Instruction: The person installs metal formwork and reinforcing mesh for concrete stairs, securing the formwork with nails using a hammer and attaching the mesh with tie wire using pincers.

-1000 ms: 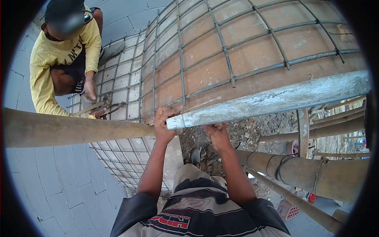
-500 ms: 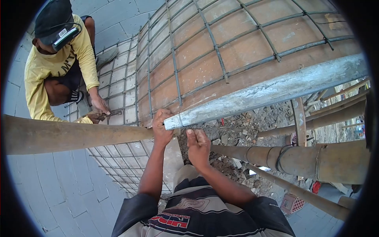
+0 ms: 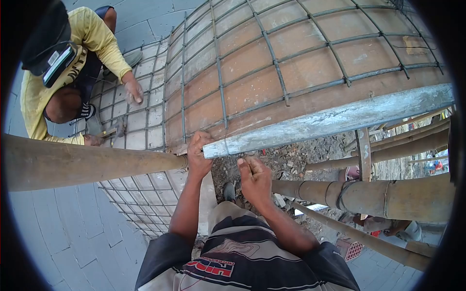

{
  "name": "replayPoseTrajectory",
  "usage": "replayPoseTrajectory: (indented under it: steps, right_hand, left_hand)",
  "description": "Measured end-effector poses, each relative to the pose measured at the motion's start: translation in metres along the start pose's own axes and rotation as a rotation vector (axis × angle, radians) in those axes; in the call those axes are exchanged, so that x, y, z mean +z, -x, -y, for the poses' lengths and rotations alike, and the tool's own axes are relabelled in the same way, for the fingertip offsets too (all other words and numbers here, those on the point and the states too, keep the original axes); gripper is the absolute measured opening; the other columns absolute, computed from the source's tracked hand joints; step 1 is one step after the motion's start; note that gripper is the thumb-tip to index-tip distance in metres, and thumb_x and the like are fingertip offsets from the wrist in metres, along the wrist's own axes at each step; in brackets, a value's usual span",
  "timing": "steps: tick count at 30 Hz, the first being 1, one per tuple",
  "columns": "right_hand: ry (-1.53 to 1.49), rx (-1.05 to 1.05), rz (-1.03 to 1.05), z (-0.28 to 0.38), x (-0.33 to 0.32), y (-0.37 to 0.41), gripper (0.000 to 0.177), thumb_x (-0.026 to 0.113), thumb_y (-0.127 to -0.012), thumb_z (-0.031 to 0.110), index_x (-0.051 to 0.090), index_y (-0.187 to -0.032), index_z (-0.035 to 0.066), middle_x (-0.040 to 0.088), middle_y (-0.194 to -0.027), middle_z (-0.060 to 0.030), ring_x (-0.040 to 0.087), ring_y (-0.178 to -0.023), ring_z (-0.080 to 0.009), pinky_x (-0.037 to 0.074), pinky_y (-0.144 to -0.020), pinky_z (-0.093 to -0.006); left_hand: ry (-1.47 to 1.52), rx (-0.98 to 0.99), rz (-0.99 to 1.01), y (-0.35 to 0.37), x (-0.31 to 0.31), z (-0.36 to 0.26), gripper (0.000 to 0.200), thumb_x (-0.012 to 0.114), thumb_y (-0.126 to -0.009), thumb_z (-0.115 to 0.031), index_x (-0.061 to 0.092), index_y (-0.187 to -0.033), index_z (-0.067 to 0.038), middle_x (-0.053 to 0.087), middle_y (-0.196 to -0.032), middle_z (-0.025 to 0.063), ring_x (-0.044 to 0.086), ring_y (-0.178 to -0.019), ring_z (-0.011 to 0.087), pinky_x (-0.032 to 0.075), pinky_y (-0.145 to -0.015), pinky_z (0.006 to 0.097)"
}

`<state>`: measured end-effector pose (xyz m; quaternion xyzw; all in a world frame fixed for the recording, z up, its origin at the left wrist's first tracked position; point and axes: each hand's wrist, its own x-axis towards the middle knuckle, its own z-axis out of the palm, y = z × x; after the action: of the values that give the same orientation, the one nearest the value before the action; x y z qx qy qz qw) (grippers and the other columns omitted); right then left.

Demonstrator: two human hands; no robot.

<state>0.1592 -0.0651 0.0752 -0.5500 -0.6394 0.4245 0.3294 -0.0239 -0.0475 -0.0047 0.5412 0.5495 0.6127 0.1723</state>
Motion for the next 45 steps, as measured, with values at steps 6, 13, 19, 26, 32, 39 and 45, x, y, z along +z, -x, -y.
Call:
replayPoseTrajectory:
  steps: [6, 13, 19, 26, 32, 39, 45]
  right_hand:
    - [-0.248, 0.125, -0.021, -0.031, 0.026, 0.01, 0.035, 0.059, -0.1, 0.027, 0.062, -0.083, -0.004, 0.057, -0.073, -0.0015, 0.045, -0.069, -0.0076, 0.042, -0.062, -0.0292]
    - [-0.079, 0.037, 0.0, -0.098, -0.004, -0.051, 0.023, 0.064, -0.095, 0.022, 0.068, -0.091, -0.001, 0.056, -0.063, -0.0052, 0.046, -0.056, -0.0106, 0.04, -0.053, -0.0311]
    - [0.119, -0.356, -0.179, -0.047, -0.033, -0.039, 0.016, 0.064, -0.092, 0.016, 0.068, -0.092, 0.001, 0.061, -0.067, -0.0141, 0.054, -0.055, -0.0187, 0.044, -0.055, -0.0346]
    - [0.0, -0.105, 0.029, 0.005, -0.026, 0.011, 0.021, 0.061, -0.097, 0.022, 0.067, -0.097, 0.002, 0.061, -0.066, -0.0133, 0.058, -0.06, -0.0157, 0.048, -0.059, -0.0354]
    - [-0.161, -0.032, 0.049, -0.032, 0.017, 0.034, 0.025, 0.059, -0.1, 0.023, 0.068, -0.094, 0.0, 0.062, -0.072, -0.0058, 0.053, -0.068, -0.0098, 0.044, -0.062, -0.0284]
    - [-0.266, 0.197, 0.058, -0.077, -0.008, -0.027, 0.023, 0.061, -0.096, 0.02, 0.069, -0.095, -0.002, 0.065, -0.071, -0.0138, 0.059, -0.065, -0.0174, 0.047, -0.062, -0.0347]
    - [0.085, 0.019, -0.09, -0.066, -0.047, -0.057, 0.02, 0.063, -0.093, 0.017, 0.071, -0.098, 0.0, 0.071, -0.086, -0.0183, 0.062, -0.069, -0.0257, 0.048, -0.069, -0.0334]
  left_hand:
    - [-0.134, 0.004, -0.062, 0.013, 0.003, -0.005, 0.016, 0.073, -0.071, 0.003, 0.065, -0.084, -0.002, 0.062, -0.08, 0.0073, 0.061, -0.074, 0.0203, 0.046, -0.071, 0.0295]
    - [0.257, -0.621, -0.258, 0.073, 0.013, -0.012, 0.014, 0.068, -0.087, -0.004, 0.062, -0.1, -0.004, 0.059, -0.079, -0.0007, 0.048, -0.061, 0.0053, 0.042, -0.057, 0.0228]
    - [1.202, -1.126, -0.122, 0.068, 0.043, -0.053, 0.032, 0.063, -0.097, -0.037, 0.057, -0.113, -0.01, 0.064, -0.108, 0.0059, 0.031, -0.049, 0.0024, 0.029, -0.041, 0.0168]
    - [1.114, -1.043, -0.226, 0.056, 0.061, -0.056, 0.026, 0.066, -0.096, -0.03, 0.056, -0.106, -0.008, 0.066, -0.117, 0.0138, 0.042, -0.057, 0.0038, 0.034, -0.043, 0.0188]
    - [1.013, -1.039, -0.21, 0.052, 0.057, -0.047, 0.028, 0.065, -0.097, -0.03, 0.064, -0.103, -0.003, 0.068, -0.087, 0.0059, 0.044, -0.055, 0.0028, 0.032, -0.042, 0.0209]
    - [0.964, -0.888, -0.14, 0.069, 0.056, -0.025, 0.03, 0.069, -0.094, -0.034, 0.06, -0.093, -0.005, 0.068, -0.097, 0.01, 0.04, -0.05, 0.0046, 0.032, -0.041, 0.0222]
    - [1.132, -0.827, -0.203, 0.064, 0.065, -0.028, 0.03, 0.068, -0.094, -0.03, 0.058, -0.093, -0.002, 0.062, -0.086, 0.0071, 0.038, -0.049, 0.0062, 0.032, -0.041, 0.0229]
